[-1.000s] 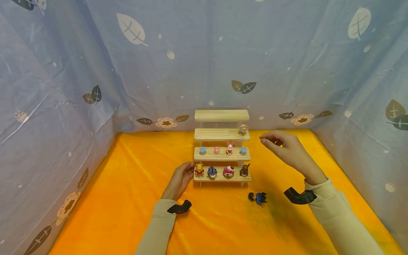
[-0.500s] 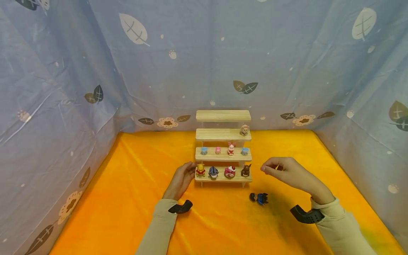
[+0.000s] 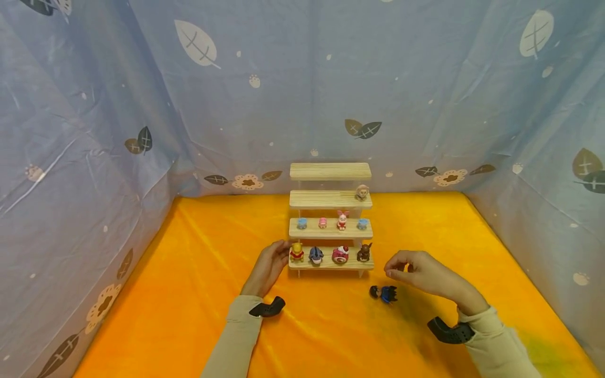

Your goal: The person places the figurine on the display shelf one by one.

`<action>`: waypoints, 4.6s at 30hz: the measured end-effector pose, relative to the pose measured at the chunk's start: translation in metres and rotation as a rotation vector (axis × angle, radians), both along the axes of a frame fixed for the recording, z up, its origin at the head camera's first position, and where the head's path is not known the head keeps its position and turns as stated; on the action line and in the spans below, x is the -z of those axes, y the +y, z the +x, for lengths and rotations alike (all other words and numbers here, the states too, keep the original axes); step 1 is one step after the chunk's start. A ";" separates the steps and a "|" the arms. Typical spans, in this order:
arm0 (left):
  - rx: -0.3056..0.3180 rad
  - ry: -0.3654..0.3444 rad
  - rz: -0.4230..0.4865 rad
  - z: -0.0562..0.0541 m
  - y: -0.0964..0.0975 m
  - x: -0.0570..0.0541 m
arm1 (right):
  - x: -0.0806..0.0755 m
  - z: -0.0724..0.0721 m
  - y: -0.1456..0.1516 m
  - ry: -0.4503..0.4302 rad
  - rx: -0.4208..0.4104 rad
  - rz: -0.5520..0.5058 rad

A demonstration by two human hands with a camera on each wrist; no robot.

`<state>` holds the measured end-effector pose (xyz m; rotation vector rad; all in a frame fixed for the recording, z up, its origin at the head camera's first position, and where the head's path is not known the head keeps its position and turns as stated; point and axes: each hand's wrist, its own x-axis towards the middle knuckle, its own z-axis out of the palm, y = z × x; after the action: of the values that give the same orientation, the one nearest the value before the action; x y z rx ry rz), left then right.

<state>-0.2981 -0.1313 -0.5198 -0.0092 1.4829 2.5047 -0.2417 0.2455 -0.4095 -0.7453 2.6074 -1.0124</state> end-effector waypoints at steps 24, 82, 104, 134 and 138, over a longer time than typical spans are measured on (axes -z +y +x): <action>-0.005 -0.021 -0.043 0.000 0.001 -0.001 | 0.043 0.003 -0.005 -0.130 -0.047 0.020; 0.009 -0.012 -0.032 0.000 0.000 -0.002 | 0.033 0.016 -0.015 -0.041 -0.054 0.020; -0.007 -0.028 -0.048 -0.002 0.001 -0.001 | 0.020 0.019 -0.023 0.076 0.034 -0.002; 0.000 -0.020 -0.046 -0.002 0.001 -0.001 | -0.008 0.010 -0.042 0.301 0.054 -0.150; 0.003 -0.018 -0.052 -0.002 0.000 -0.001 | -0.012 0.005 -0.044 0.371 0.034 -0.164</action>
<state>-0.3003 -0.1309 -0.5190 -0.0384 1.5394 2.4565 -0.2363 0.2013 -0.3972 -1.0171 2.8781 -1.2099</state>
